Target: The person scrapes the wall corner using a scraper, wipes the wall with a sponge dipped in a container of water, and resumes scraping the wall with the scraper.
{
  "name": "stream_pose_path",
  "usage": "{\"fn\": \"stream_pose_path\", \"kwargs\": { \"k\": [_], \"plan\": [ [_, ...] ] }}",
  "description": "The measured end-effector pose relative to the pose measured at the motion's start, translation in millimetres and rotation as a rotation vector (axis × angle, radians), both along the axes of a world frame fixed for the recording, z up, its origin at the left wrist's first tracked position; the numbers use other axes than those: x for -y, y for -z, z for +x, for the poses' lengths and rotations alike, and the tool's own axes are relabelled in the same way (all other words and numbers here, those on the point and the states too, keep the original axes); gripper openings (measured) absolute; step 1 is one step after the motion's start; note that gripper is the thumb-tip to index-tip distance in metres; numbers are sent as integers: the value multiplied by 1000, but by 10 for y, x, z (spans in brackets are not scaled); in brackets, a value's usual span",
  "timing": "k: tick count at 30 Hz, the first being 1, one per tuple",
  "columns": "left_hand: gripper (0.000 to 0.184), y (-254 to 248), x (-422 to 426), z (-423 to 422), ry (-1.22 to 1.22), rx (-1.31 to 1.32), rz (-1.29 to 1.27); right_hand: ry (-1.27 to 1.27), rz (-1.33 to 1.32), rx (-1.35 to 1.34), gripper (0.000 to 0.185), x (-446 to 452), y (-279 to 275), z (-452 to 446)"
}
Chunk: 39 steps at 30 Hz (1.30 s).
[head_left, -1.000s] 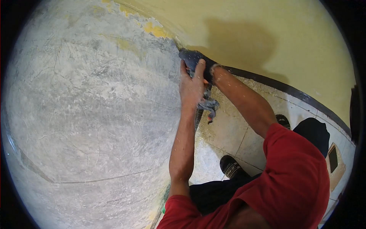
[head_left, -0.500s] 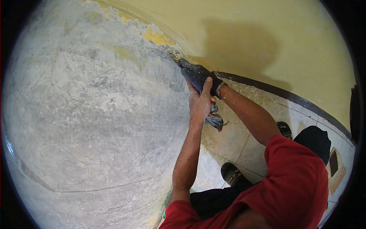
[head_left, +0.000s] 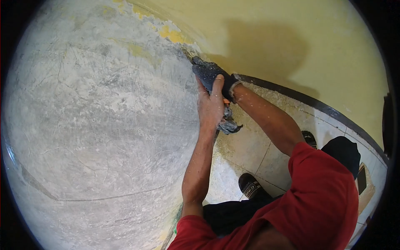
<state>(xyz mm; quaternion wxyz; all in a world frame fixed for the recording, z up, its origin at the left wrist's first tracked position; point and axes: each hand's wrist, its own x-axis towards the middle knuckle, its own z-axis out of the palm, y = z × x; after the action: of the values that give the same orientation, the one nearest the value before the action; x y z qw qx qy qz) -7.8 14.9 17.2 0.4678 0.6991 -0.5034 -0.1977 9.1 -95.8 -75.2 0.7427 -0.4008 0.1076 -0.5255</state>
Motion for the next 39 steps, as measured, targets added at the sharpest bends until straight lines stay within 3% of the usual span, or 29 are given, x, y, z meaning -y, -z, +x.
{"fn": "stream_pose_path", "kwargs": {
  "k": [1,2,4,6,8,9,11,12,15,19,22,26,28,29,31,32,34,38,39],
  "plan": [
    [60,-144,2,-42,-12,-104,81,297,-456,-281,45,49,120,75],
    [61,-191,-32,-57,-36,-212,173,285,-444,-284,45,-46,-14,-23],
    [62,-7,15,33,-59,-144,68,-110,67,-422,44,-210,-570,-356],
    [65,-207,-210,-188,11,-305,267,-66,5,-507,44,-271,-206,-213],
    [65,-5,-245,-174,1,-267,178,160,-323,-161,42,-139,315,-50],
    [74,230,-220,-62,3,-227,167,164,-336,-161,42,-151,293,-165],
    [91,418,-197,66,23,-159,196,381,-810,-720,45,-223,260,-345],
    [91,445,-181,88,21,-151,200,381,-805,-713,45,-175,307,-356],
    [104,419,-117,92,-29,-226,330,66,-486,-222,35,64,748,-179],
    [109,445,80,79,42,-215,278,-135,-423,-121,43,200,546,-326],
    [110,543,209,40,25,-206,266,-690,138,618,47,346,572,-397],
    [107,619,279,-48,60,-253,178,-389,425,428,50,126,214,-611],
    [67,574,230,-127,34,-320,97,-513,139,412,51,260,342,-517],
    [67,537,254,-116,33,-317,102,-512,144,416,51,187,181,-556],
    [65,499,243,-54,28,-347,95,-378,519,292,51,-28,-62,-607],
    [65,536,200,-44,15,-352,100,-387,529,286,51,-47,18,-602],
    [87,558,165,-6,32,-239,166,-518,332,356,51,13,180,-549],
    [85,431,167,48,11,-223,123,-508,139,444,50,152,188,-320],
    [75,407,207,56,44,-313,102,-396,51,161,51,156,167,-398]
  ]
}}
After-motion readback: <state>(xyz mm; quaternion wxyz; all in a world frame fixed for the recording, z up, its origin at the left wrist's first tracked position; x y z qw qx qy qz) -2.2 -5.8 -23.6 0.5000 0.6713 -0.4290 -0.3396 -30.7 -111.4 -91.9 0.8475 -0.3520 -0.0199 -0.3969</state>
